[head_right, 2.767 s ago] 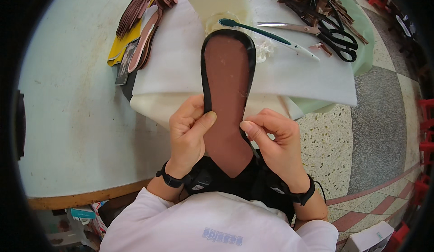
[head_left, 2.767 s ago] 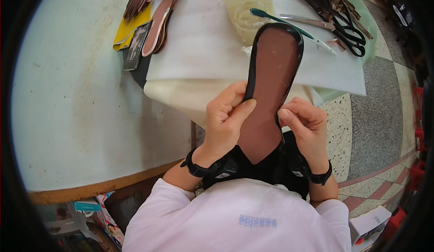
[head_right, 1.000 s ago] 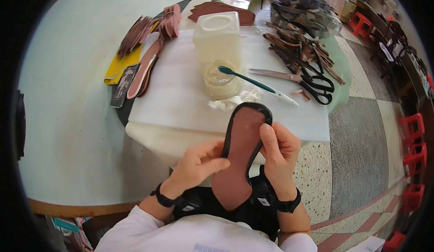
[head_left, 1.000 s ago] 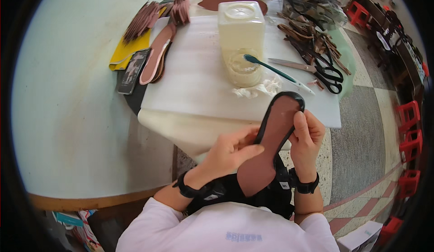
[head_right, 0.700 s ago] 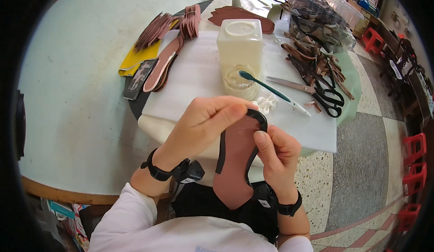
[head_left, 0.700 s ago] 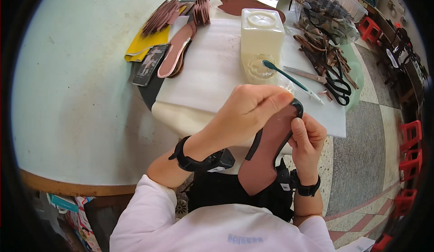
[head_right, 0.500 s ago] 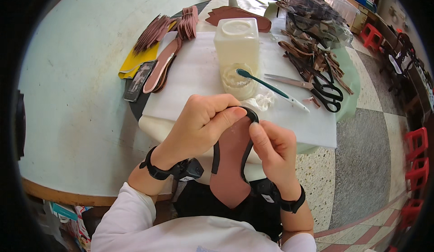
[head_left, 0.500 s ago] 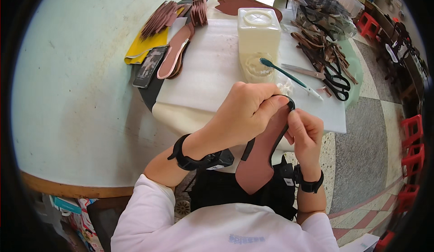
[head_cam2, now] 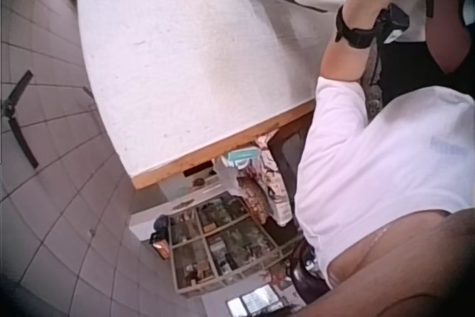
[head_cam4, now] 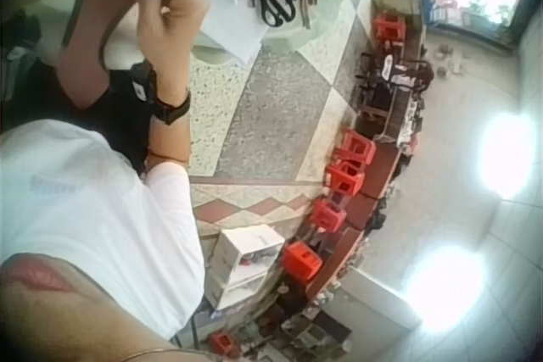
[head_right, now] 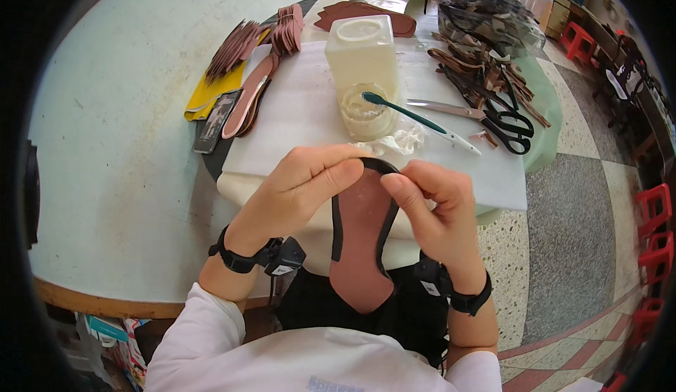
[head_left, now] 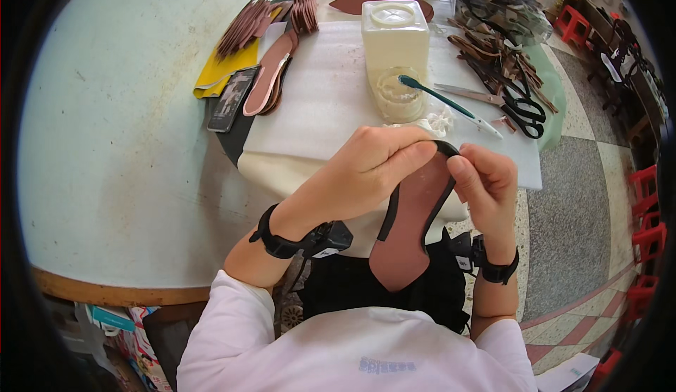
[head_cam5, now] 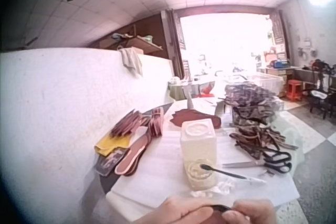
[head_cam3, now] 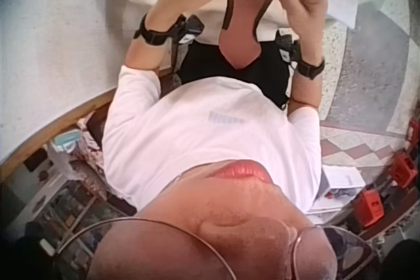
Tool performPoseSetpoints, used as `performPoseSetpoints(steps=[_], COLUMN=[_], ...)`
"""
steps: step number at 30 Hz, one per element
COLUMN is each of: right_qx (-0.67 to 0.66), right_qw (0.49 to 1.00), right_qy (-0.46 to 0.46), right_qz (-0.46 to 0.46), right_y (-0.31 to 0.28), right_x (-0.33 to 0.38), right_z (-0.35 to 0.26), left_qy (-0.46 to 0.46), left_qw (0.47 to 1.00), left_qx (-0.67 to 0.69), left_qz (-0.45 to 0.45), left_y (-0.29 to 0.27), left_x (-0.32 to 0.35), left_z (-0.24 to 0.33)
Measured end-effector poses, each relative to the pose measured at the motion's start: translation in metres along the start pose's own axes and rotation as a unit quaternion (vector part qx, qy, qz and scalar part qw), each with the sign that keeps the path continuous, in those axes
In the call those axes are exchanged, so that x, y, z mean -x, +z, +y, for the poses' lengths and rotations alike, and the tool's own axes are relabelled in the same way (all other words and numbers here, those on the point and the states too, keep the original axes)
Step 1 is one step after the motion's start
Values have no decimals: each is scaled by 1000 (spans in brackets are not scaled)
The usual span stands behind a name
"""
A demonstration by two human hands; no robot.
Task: Apply adhesive and assemble shoe insole components.
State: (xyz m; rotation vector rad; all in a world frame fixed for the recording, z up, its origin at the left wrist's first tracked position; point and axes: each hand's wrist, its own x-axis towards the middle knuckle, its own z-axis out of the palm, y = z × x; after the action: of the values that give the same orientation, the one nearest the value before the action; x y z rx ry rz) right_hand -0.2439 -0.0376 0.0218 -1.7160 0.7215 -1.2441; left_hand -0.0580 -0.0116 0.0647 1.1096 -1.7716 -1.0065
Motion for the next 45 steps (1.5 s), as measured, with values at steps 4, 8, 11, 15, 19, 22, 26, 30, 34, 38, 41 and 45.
performPoseSetpoints(steps=[4,8,11,15,19,22,26,30,34,38,41,45], right_qx=[-77,40,52,-25,-85,-133,-158,-136,-169,-171,-112,-155], right_qw=[995,997,998,999,994,987,985,990,982,981,989,985], right_qy=[58,-68,-41,21,56,64,55,38,81,79,81,62], right_qz=[16,3,1,23,44,70,52,26,28,37,56,30], right_y=[-1,4,5,9,17,23,23,27,33,33,37,49], right_x=[-3,-11,-11,-8,-2,4,12,14,10,13,8,4], right_z=[-9,-9,-17,-10,-5,-2,5,5,1,6,4,9], left_qy=[9,-38,48,-33,-49,-45,-36,-13,18,-3,7,72], left_qw=[999,993,998,998,996,996,997,1000,997,993,994,988], left_qx=[-45,-96,-24,48,67,78,57,-20,-78,-107,-89,-78], left_qz=[-8,-54,14,-2,16,28,-31,2,17,49,66,115], left_y=[1,3,8,6,9,7,2,-1,-4,-4,-5,-5], left_x=[4,3,5,11,16,19,22,22,17,15,11,0], left_z=[2,2,-11,-18,-25,-25,-28,-15,-11,-7,-11,-20])
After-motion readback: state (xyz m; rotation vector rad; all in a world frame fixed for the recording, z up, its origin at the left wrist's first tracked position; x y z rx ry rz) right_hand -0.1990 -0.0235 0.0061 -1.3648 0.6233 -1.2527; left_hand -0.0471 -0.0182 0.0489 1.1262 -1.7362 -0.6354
